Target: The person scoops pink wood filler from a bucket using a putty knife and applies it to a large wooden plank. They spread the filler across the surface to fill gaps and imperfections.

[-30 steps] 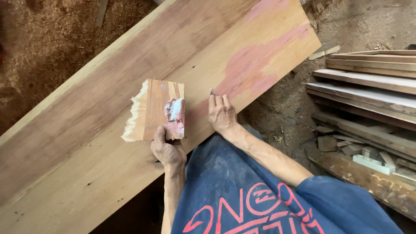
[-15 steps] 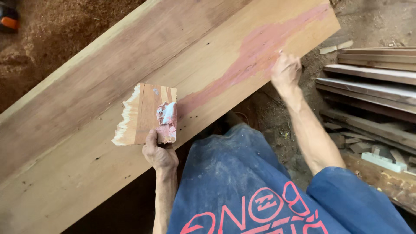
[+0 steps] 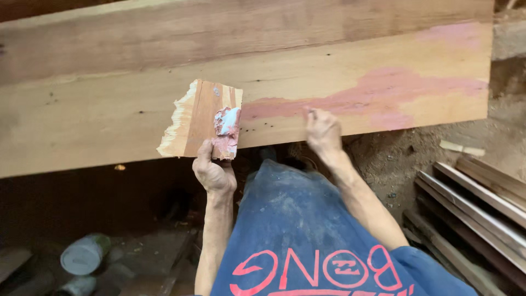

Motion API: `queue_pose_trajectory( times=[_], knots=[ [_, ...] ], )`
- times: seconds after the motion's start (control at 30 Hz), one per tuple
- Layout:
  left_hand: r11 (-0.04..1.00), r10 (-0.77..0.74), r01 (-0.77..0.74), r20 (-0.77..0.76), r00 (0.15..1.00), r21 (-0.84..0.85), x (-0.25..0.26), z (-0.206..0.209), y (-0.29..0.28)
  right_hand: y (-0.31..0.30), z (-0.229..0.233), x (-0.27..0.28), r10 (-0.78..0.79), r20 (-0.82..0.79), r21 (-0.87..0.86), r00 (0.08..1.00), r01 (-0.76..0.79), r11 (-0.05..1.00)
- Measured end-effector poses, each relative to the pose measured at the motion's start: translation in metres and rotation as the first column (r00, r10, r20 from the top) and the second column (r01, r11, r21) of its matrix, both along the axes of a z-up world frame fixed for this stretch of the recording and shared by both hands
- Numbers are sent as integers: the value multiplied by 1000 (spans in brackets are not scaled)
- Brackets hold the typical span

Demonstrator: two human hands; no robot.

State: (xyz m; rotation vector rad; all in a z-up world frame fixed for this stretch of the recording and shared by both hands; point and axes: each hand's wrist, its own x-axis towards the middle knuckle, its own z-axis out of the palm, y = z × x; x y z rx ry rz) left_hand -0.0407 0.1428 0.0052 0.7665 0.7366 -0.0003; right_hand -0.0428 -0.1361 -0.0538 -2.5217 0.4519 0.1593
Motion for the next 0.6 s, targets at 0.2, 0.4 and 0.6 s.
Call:
queue_pose_trajectory(
  times=[0.2,0.4,0.6],
  knots=[
    [971,241,-240,-59,969,22,-48,6,25,-68,-15,14,12,60,-355,998,10,935],
    [955,292,-295,-93,952,-15,-58,-16,46,10,-66,13,552,144,-973,821,16,229],
    [981,179,-183,-61,982,-68,-22,-29,89,98,-55,10,397,295,-258,869,-328,909]
  ],
)
